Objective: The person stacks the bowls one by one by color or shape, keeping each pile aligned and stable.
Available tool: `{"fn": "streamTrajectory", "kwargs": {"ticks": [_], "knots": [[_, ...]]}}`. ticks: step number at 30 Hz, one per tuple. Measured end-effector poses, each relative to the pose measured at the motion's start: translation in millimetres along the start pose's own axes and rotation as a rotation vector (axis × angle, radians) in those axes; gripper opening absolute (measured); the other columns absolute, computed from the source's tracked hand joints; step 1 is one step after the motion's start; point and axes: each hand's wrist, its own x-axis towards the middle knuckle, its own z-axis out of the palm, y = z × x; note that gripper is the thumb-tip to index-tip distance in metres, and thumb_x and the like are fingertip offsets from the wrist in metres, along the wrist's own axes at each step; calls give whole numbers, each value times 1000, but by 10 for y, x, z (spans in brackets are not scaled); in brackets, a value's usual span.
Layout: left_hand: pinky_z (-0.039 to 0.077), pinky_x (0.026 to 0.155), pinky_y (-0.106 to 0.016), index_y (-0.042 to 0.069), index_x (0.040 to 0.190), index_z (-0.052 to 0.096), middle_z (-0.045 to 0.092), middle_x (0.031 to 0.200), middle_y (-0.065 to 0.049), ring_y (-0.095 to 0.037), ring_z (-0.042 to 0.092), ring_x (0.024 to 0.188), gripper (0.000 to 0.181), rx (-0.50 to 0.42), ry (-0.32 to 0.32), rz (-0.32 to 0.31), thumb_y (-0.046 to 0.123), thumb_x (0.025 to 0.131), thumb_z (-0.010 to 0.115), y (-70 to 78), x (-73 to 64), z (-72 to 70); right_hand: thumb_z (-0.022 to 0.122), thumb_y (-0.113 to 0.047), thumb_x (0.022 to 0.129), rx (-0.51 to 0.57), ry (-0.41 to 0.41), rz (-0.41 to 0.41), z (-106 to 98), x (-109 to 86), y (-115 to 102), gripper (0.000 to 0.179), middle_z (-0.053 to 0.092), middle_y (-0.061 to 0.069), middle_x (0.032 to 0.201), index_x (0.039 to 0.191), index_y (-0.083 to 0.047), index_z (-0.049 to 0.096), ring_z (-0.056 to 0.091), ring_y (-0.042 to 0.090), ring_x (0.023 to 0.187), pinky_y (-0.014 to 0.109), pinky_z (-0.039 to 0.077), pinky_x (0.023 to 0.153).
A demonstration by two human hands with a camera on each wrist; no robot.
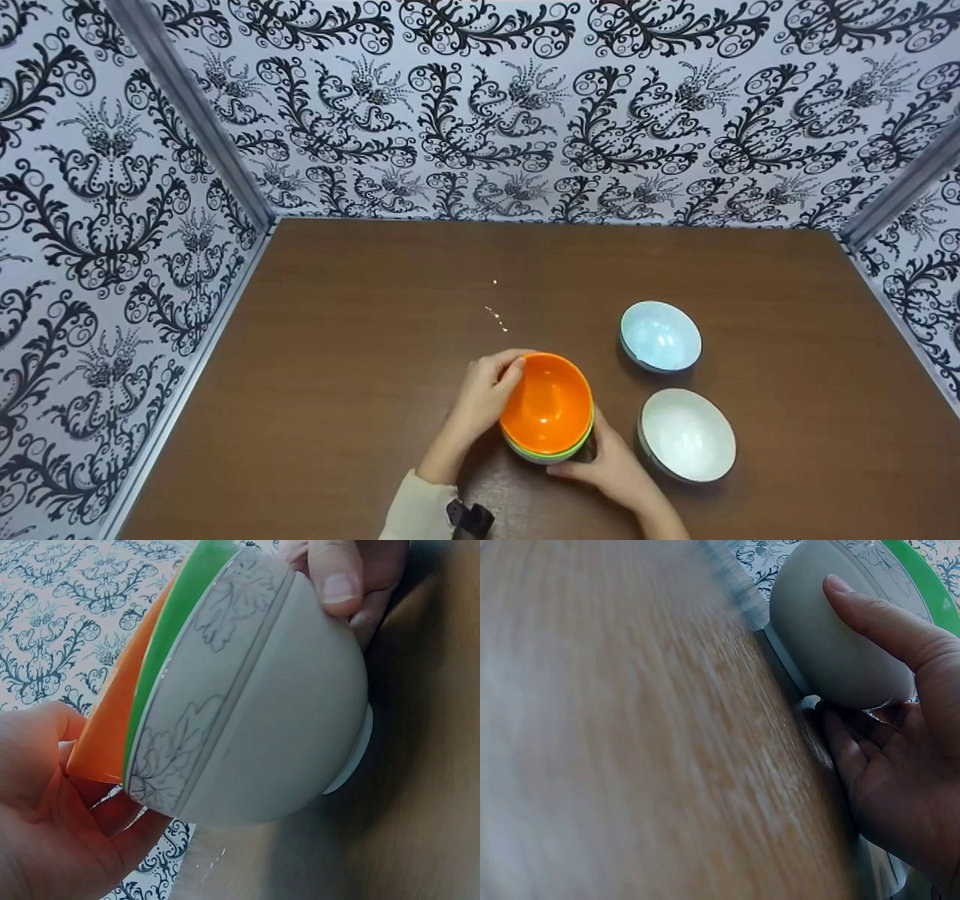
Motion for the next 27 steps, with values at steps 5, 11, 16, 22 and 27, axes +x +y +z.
{"fn": "streamTrajectory", "kwargs": {"ticks": [5, 11, 16, 22, 27], "knots": [[50, 80, -21, 10, 116, 74, 75, 112, -5, -13, 64, 91, 26, -8, -2, -4, 19, 103, 52, -21, 4, 33, 91, -20, 70, -1, -4, -2, -2, 0, 5, 110, 42, 2, 156, 157, -17, 24, 43, -1, 135, 12, 31, 111], [52, 91, -25, 11, 121, 72, 73, 118, -5, -17, 65, 102, 28, -65, -3, 14, 14, 104, 51, -42, 23, 87, 91, -20, 70, 7, -2, -6, -1, 5, 5, 108, 43, 3, 155, 156, -16, 26, 44, -1, 135, 12, 32, 110], [52, 96, -28, 13, 120, 72, 74, 117, -3, -17, 66, 108, 28, -98, 7, 8, 10, 103, 50, -41, 18, 125, 91, -19, 70, 10, -6, -4, 3, 6, -2, 108, 43, 3, 155, 156, -16, 26, 45, -2, 134, 12, 34, 109], [53, 89, -25, 14, 116, 74, 75, 113, -3, -16, 67, 98, 26, -51, 46, 22, 11, 102, 52, -18, 15, 150, 91, -17, 69, 18, -1, -6, 1, 1, -2, 108, 44, 4, 154, 156, -15, 27, 45, -5, 132, 12, 34, 108], [53, 81, -22, 15, 115, 74, 76, 109, -2, -12, 65, 88, 25, 11, 74, 8, 10, 101, 54, 17, 8, 172, 91, -17, 69, 21, 10, -26, 5, -2, 10, 107, 45, 6, 153, 155, -13, 29, 46, -6, 131, 12, 35, 108]]}}
